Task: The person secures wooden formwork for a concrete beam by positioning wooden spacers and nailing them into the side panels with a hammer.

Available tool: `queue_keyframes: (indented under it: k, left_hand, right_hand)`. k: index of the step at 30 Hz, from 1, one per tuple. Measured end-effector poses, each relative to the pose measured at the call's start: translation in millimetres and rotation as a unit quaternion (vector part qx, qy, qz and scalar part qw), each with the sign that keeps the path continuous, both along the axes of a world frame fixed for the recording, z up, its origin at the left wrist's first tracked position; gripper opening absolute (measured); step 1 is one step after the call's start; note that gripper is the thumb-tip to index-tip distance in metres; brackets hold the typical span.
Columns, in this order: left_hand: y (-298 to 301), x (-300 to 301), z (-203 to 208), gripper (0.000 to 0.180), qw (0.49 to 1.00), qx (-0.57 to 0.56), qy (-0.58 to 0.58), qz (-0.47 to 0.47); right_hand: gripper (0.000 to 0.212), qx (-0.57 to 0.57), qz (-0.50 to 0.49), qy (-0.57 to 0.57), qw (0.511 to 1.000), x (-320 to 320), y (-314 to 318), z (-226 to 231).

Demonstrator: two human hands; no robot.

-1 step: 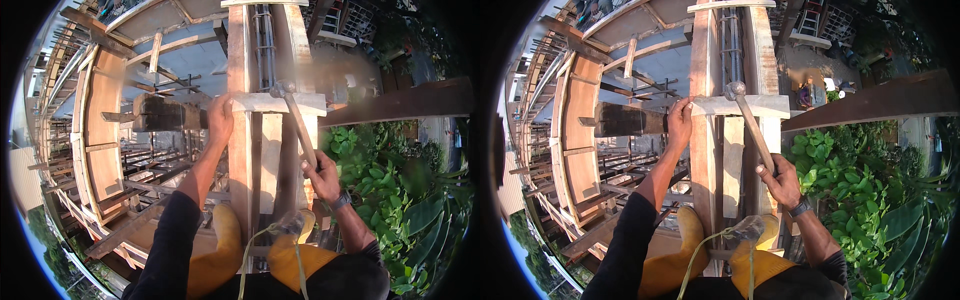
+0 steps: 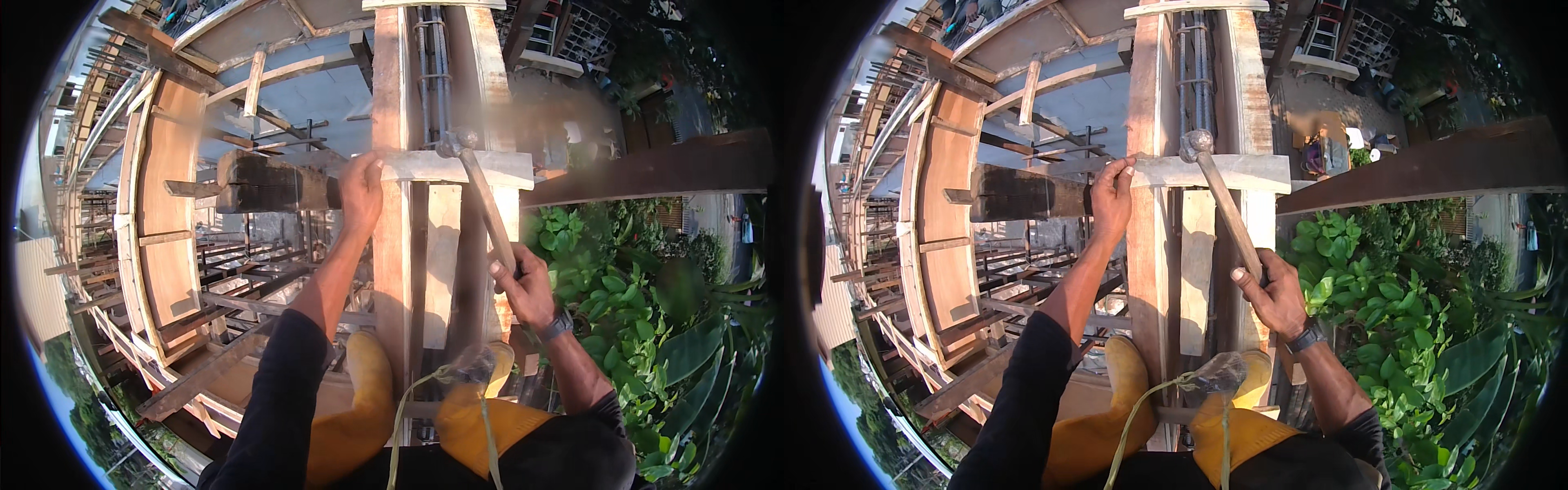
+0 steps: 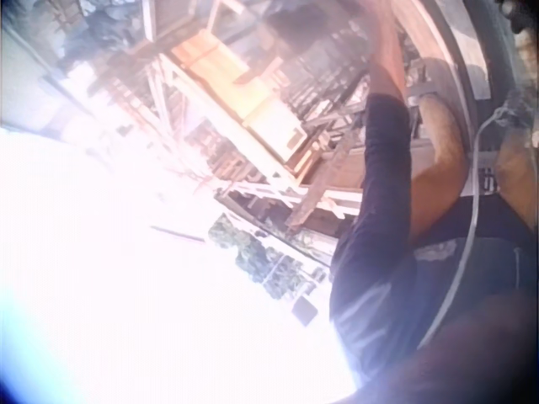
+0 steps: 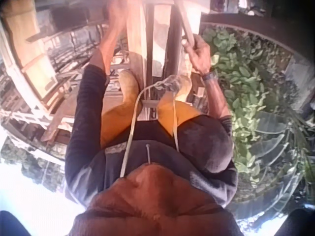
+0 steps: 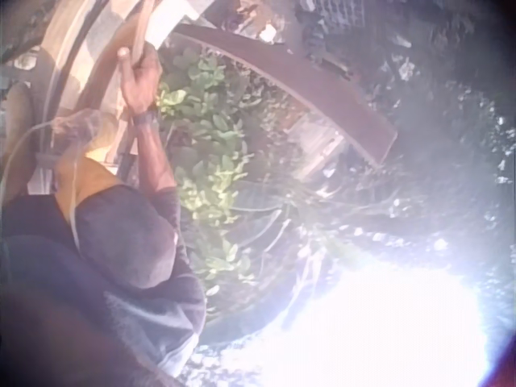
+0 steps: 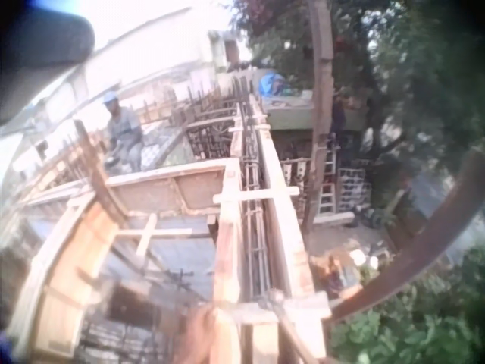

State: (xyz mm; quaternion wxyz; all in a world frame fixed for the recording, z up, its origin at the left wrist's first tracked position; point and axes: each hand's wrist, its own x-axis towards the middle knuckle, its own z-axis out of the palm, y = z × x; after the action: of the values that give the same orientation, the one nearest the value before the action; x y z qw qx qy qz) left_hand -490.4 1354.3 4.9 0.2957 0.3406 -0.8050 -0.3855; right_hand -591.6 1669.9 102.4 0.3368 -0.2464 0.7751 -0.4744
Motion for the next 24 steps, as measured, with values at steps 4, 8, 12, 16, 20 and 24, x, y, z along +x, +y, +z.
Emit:
queue_keyframes:
  k: [4,8,12,16,20,24]
  left_hand:
    - [5,5,-8,0.017,1.000,0.001,-0.010,0.030]
    - [7,1,-2,0.014,0.999,0.030,0.015,0.033]
    - [6,-1,2,0.012,0.999,-0.017,0.026,0.019]
    - [2,2,1,0.010,0.997,-0.056,0.060,0.001]
    - [5,-1,9,0.010,0.992,-0.115,0.056,0.002]
    - [5,0,16,0.008,0.994,-0.110,0.021,0.001]
  right_hand:
    - [0.049,-0.013,0.037,-0.024,0.999,-1,-21,-3]
    - [0.054,0.009,0.089,0.016,0.996,-6,-36,7]
    - [0.053,0.021,0.111,0.049,0.992,-5,-54,22]
    - [0.048,0.042,0.153,0.119,0.980,-2,-66,33]
    - [0.041,0.014,0.139,0.129,0.982,7,-76,41]
    - [0.037,0.103,0.195,0.163,0.962,-1,-83,23]
